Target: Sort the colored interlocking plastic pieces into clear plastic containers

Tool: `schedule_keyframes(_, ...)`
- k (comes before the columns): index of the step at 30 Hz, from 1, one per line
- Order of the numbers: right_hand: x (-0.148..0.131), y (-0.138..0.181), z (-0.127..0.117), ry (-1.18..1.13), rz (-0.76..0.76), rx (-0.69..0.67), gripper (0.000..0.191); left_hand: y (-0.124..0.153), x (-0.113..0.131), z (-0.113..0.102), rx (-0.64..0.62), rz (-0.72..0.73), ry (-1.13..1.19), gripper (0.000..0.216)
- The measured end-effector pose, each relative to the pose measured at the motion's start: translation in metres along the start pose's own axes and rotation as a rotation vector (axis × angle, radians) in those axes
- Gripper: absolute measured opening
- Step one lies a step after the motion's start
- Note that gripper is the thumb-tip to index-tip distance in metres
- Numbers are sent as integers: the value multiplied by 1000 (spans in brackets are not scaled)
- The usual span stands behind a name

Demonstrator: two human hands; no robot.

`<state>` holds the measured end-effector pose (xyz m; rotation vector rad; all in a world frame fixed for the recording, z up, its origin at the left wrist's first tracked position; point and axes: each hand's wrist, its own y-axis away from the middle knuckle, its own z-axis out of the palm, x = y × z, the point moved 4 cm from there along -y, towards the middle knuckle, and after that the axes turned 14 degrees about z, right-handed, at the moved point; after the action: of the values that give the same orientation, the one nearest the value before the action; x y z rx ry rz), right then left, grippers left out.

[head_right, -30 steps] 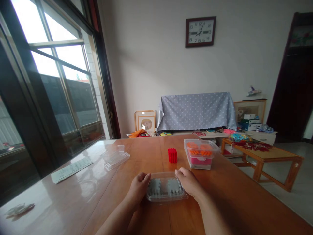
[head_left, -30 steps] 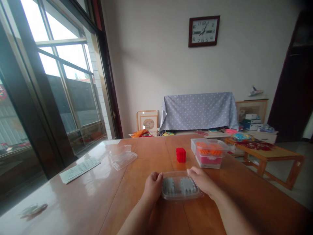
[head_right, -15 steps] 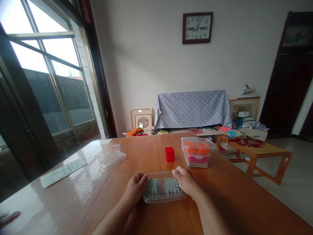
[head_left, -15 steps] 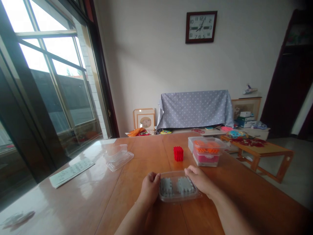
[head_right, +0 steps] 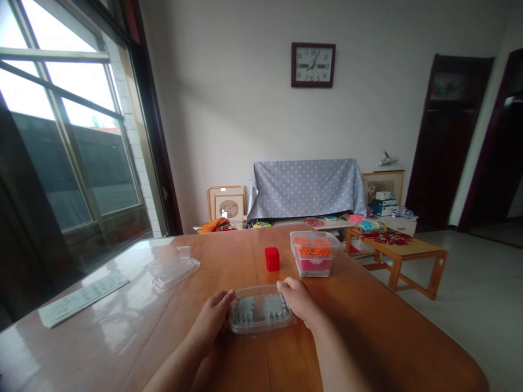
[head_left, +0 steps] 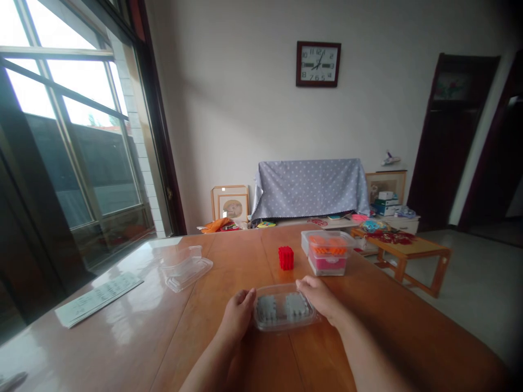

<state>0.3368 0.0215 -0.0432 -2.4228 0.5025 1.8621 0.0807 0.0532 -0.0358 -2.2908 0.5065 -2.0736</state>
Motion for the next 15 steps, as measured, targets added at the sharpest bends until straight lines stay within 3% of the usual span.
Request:
schedule_keyframes(5, 3, 0, -1, -15, -11, 25, 39, 6, 0, -1, -40, -89, 76, 36)
schedule_keyframes(10, 5, -2, -5, -65, -3, 77, 40, 11, 2, 3, -90, -81, 116, 31)
schedule_keyframes(15, 2, 1, -28, 2, 5, 305, 43, 13, 3, 13, -140, -81, 169, 39)
